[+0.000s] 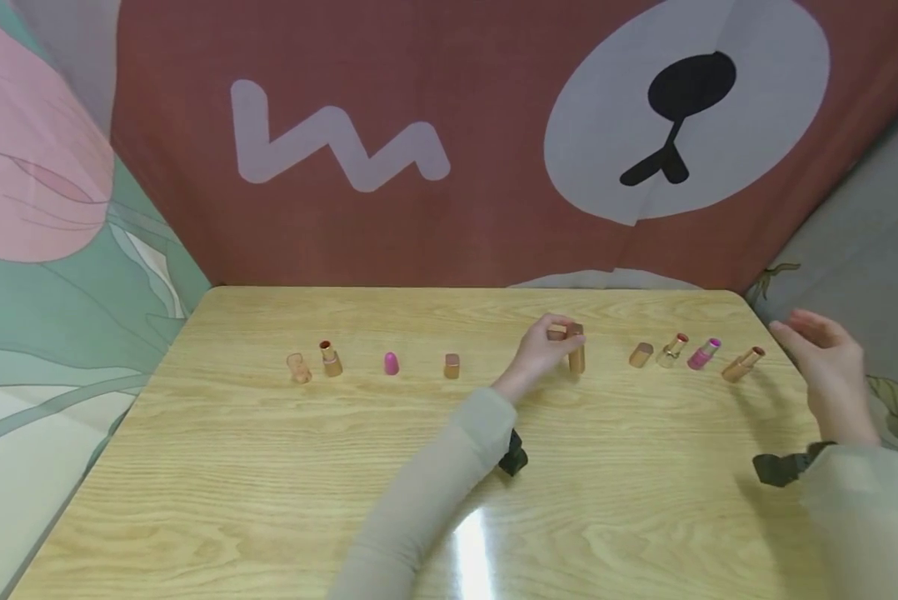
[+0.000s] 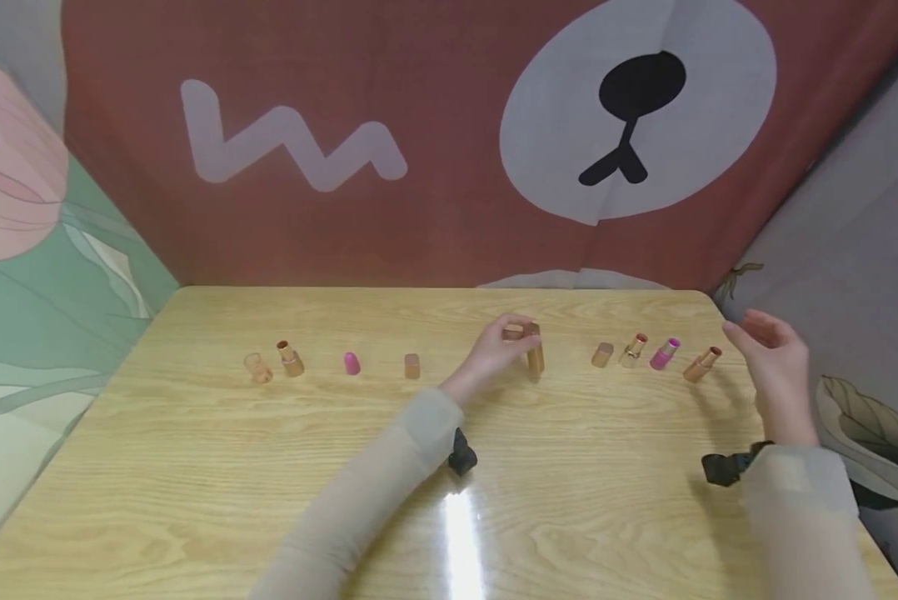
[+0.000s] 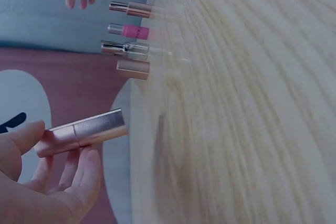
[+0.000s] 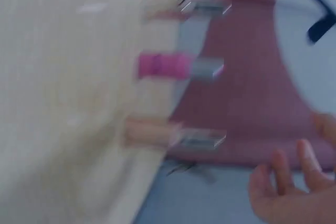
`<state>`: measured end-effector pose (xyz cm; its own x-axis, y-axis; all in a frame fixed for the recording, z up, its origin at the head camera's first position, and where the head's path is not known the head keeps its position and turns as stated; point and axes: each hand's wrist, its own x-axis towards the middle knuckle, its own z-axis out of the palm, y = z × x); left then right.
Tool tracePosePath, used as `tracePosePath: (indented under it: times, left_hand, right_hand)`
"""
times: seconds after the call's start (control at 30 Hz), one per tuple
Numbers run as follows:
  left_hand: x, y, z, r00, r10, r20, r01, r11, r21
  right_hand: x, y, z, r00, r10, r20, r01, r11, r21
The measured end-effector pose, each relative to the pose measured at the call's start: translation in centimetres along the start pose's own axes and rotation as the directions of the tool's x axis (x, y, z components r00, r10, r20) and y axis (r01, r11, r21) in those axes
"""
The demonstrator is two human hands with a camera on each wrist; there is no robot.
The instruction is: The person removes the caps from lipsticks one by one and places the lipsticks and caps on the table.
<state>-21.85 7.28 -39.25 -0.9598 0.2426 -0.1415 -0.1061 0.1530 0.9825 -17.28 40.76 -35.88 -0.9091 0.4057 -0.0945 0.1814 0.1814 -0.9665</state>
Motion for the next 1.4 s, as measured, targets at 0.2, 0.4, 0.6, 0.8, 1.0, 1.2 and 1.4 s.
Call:
tracePosePath:
  times: [0.2, 0.4, 0.6, 0.8, 1.0, 1.2, 1.4]
  left_hand:
    - [-1.0, 0.2, -0.9, 0.998, 0.002, 0.058, -0.002, 1.000, -0.008]
    - [-2.0, 0.2, -2.2, 0.996, -0.002, 0.085, 0.005, 0.999, -0.038]
    - [-3.0, 0.2, -3.9, 0.994, 0.007, 0.107, -0.003, 0.999, -0.039]
    - [-3.8, 0.3, -5.6, 0.995, 0.001, 0.105, 0.006, 0.998, -0.064]
    - [-4.7, 0.5, -7.0, 0.994, 0.003, 0.107, 0.007, 0.995, -0.100]
    - [-5.0, 0.6, -8.2, 0.995, 0.011, 0.100, 0.001, 0.993, -0.117]
    - [-5.3, 0.5, -8.7, 0.995, 0.017, 0.101, -0.006, 0.994, -0.111]
  right_hand:
    - [-1.5, -2.8, 2.6, 0.994, -0.098, 0.053, 0.105, 0.983, -0.152]
    - [-3.1, -4.5, 5.8, 0.952, -0.146, 0.269, 0.226, 0.928, -0.296]
    - [-4.9, -5.1, 9.8, 0.874, -0.170, 0.455, 0.351, 0.868, -0.351]
    - [-6.9, -4.7, 14.2, 0.789, -0.166, 0.592, 0.402, 0.868, -0.292]
    - [-8.2, -3.9, 17.5, 0.708, -0.155, 0.689, 0.409, 0.885, -0.221]
    - [-8.8, -3.2, 19.7, 0.672, -0.146, 0.726, 0.390, 0.903, -0.179]
    - [-9.2, -2.7, 21.1, 0.655, -0.151, 0.741, 0.366, 0.920, -0.136]
